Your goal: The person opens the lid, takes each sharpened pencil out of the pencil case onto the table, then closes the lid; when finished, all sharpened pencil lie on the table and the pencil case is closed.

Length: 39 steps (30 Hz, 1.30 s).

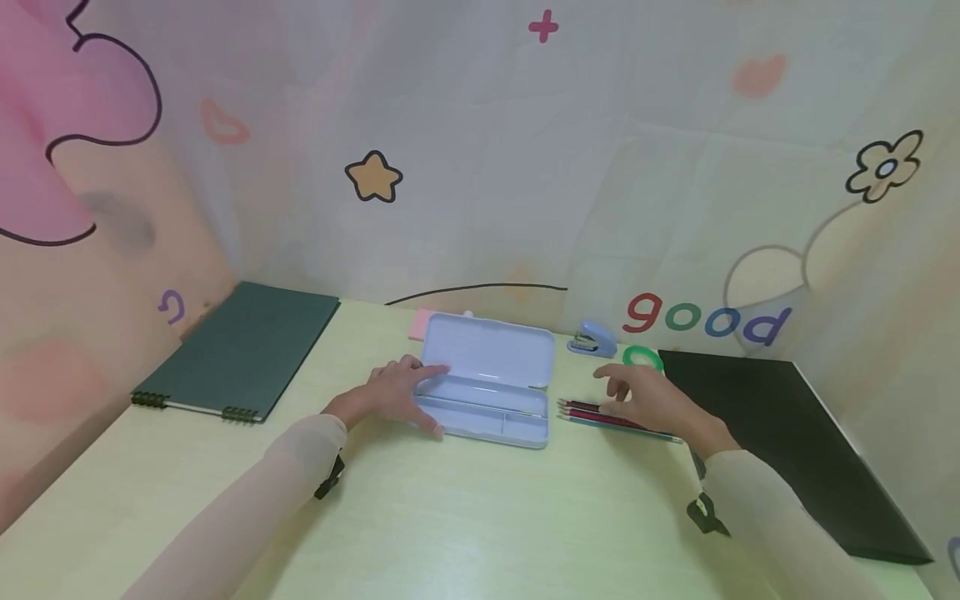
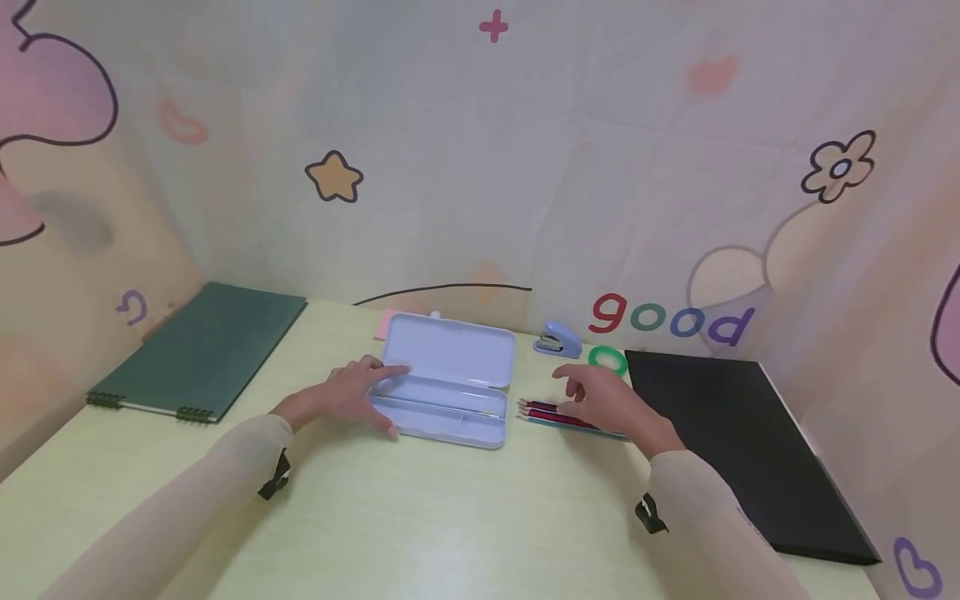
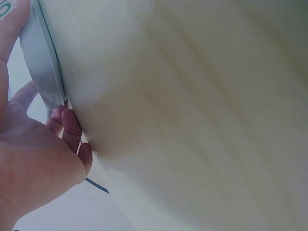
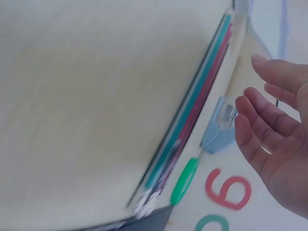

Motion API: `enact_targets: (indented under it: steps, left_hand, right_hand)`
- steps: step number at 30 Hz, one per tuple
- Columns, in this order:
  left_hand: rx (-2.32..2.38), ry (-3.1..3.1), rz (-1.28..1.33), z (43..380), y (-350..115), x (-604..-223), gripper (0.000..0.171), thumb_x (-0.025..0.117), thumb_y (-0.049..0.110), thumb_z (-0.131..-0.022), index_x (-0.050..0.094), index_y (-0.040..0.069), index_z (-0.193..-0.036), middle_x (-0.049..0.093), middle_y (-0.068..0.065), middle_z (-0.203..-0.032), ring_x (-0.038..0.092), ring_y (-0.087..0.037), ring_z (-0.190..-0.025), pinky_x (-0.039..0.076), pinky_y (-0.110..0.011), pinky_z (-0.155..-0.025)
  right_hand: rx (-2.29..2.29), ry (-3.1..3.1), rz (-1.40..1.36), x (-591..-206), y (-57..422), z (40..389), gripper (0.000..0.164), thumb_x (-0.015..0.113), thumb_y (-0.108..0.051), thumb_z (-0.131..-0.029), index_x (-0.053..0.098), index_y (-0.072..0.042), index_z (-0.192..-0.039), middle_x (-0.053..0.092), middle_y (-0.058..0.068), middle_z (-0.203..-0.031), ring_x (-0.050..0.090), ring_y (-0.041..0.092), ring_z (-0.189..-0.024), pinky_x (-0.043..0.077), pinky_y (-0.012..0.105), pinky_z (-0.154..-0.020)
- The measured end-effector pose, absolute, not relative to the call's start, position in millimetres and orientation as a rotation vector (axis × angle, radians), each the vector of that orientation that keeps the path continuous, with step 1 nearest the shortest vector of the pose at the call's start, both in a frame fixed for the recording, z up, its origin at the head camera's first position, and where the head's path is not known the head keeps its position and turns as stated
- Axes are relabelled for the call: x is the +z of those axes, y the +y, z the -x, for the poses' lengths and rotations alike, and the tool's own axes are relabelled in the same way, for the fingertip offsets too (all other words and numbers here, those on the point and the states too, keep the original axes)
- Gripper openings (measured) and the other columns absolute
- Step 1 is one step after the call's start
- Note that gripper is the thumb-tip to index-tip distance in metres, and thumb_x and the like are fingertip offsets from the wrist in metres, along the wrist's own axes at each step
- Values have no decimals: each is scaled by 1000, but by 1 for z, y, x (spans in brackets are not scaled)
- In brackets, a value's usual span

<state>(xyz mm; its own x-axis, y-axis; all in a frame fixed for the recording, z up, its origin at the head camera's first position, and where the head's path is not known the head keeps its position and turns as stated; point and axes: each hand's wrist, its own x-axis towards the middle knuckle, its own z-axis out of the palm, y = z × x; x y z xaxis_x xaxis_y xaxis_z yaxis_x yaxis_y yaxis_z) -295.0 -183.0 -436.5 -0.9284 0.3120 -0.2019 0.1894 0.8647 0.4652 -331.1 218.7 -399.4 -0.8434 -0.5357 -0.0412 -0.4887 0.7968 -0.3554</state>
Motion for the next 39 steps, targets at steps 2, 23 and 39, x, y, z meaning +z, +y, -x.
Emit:
enact_targets:
  steps: [2, 23, 39]
  left_hand:
    - [651, 2768, -379, 295, -183, -436, 102, 86, 56, -69, 36, 30, -155, 41, -15, -141, 40, -34, -125, 32, -55, -105]
    - [652, 2765, -378, 296, -182, -437, 102, 86, 55, -69, 37, 29, -155, 39, -17, -144, 39, -36, -128, 31, -58, -108]
    - [630, 2770, -373, 297, -182, -439, 101, 85, 57, -69, 38, 31, -154, 40, -16, -144, 39, -36, -128, 31, -58, -107]
  right_hand:
    - [-550, 2827, 810, -397, 210, 333, 50, 76, -20, -89, 58, -6, -134, 67, 3, -99, 61, 18, -91, 55, 36, -81]
    - [-728, 2556, 933, -393, 115, 335, 43, 72, -13, -91, 60, -10, -132, 70, 6, -111, 66, 20, -102, 55, 39, -93]
    - [-598, 2453, 1101, -408, 80, 334, 50, 75, -10, -87, 59, -6, -134, 70, 8, -111, 65, 20, -102, 52, 39, -97]
